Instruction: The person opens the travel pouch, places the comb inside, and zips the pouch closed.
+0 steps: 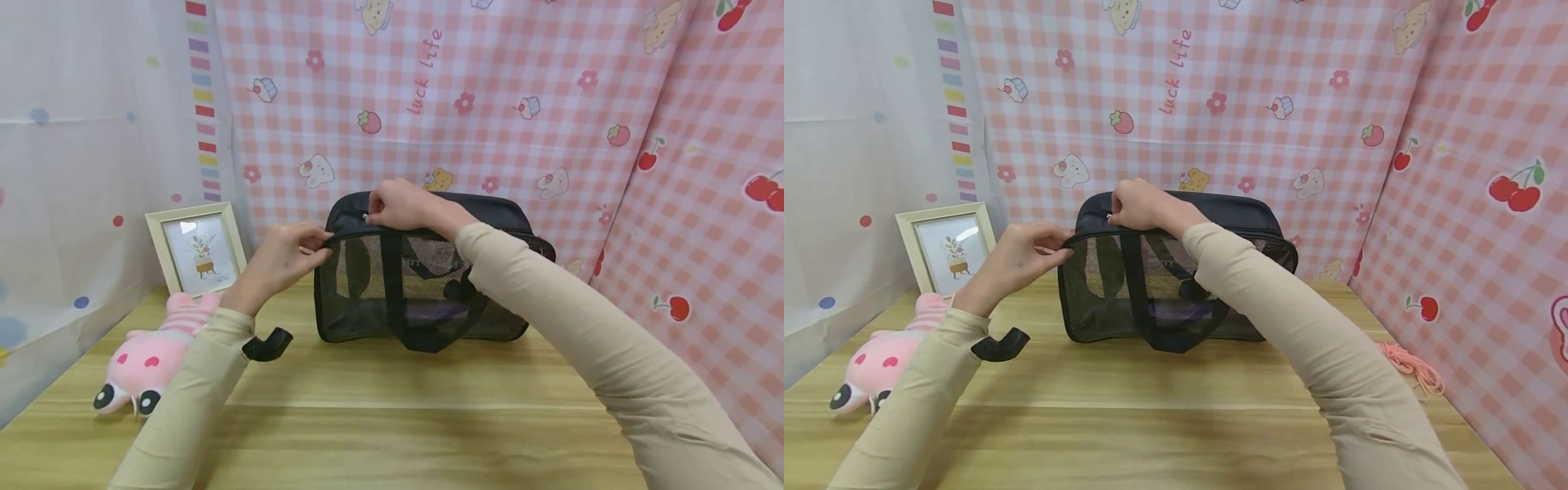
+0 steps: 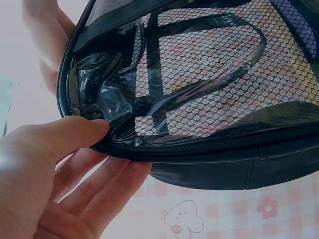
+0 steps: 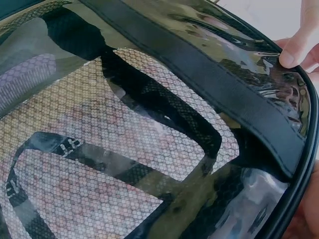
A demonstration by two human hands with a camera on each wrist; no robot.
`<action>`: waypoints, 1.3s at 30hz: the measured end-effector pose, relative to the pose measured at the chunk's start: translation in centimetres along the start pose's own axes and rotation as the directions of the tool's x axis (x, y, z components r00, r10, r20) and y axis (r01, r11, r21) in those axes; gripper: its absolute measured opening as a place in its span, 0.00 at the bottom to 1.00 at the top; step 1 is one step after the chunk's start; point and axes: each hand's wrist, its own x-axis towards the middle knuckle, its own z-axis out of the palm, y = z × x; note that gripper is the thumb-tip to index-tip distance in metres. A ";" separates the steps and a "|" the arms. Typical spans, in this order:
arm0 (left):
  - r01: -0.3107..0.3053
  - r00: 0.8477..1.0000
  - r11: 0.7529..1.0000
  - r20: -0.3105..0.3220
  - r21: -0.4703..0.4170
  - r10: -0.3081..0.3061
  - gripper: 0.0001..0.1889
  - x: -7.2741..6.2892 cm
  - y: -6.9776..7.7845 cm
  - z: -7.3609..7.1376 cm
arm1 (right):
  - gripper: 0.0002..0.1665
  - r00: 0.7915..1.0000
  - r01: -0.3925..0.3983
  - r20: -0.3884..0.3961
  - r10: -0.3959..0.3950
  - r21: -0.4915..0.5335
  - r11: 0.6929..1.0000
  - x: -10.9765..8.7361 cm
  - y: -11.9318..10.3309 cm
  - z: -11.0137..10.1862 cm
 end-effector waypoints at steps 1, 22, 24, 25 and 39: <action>-0.003 1.000 1.000 0.000 0.002 0.003 0.08 0.0 0.1 0.0 | 0.11 1.000 -0.009 0.000 0.009 -0.004 1.000 0.1 -0.1 0.0; 0.002 1.000 1.000 0.002 0.028 -0.002 0.08 -0.5 0.0 -0.1 | 0.03 0.996 0.051 -0.075 -0.057 -0.082 0.995 0.9 -0.7 0.8; 0.004 1.000 1.000 0.001 0.030 -0.004 0.08 -0.6 -0.1 -0.2 | 0.04 0.993 0.068 -0.089 -0.077 -0.105 0.992 0.9 -0.9 0.7; 0.005 1.000 1.000 0.000 0.031 -0.005 0.08 -0.7 -0.1 -0.3 | 0.05 0.992 0.074 -0.095 -0.086 -0.119 0.990 0.9 -1.0 0.7; -0.011 1.000 1.000 -0.005 0.018 0.011 0.09 -0.1 0.2 0.1 | 0.12 0.971 0.118 -0.173 -0.163 -0.245 0.962 -0.3 0.2 0.3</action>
